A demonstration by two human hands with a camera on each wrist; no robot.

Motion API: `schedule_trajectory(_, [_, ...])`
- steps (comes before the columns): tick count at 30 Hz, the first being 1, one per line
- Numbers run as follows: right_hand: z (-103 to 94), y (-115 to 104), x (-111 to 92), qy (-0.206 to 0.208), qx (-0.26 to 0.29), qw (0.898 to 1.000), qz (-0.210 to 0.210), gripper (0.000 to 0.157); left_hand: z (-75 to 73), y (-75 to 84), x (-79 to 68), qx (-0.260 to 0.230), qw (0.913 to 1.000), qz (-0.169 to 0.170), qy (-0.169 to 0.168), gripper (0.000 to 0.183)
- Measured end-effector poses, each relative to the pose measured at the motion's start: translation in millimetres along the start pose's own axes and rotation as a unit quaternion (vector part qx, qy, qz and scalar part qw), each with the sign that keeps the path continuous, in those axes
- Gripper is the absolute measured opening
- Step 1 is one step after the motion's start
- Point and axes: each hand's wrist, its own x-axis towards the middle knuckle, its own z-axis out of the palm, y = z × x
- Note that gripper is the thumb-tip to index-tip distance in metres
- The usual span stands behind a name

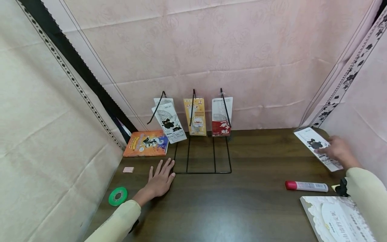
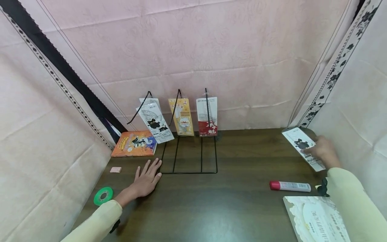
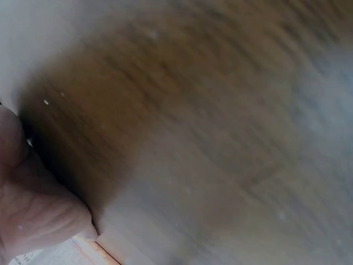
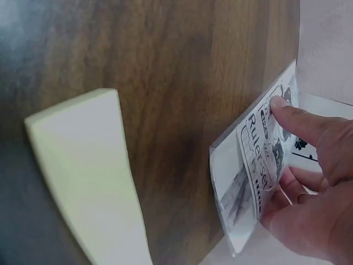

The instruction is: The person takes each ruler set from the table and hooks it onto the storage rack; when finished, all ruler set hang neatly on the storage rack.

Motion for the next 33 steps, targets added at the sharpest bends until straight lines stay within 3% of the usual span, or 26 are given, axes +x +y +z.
schedule_trajectory(5, [-2.2,-5,3,-0.028,0.019,0.999,0.008,0.085,-1.1,-0.1,-2.3,0.0,0.9999,-0.01,-0.007,0.056])
schedule_trajectory(13, [-5.6,-5,5,-0.026,0.029,0.999,0.008,0.073,2.2,0.7,-1.3,-0.012,0.9999,0.0,-0.002,0.056])
schedule_trajectory(18, [-5.9,-5,6,-0.011,0.029,1.0,0.0,0.064,2.9,0.8,0.2,-0.012,0.9999,0.002,-0.001,0.056])
schedule_trajectory(25, [-4.5,-8,4,0.036,0.014,0.998,-0.046,0.046,-0.6,2.9,0.8,-0.003,1.0,-0.003,0.0,0.056])
schedule_trajectory(33, [-7.6,-13,1,0.048,0.03,0.996,-0.067,0.042,-0.3,1.3,2.0,-0.004,0.9999,-0.004,-0.01,0.056])
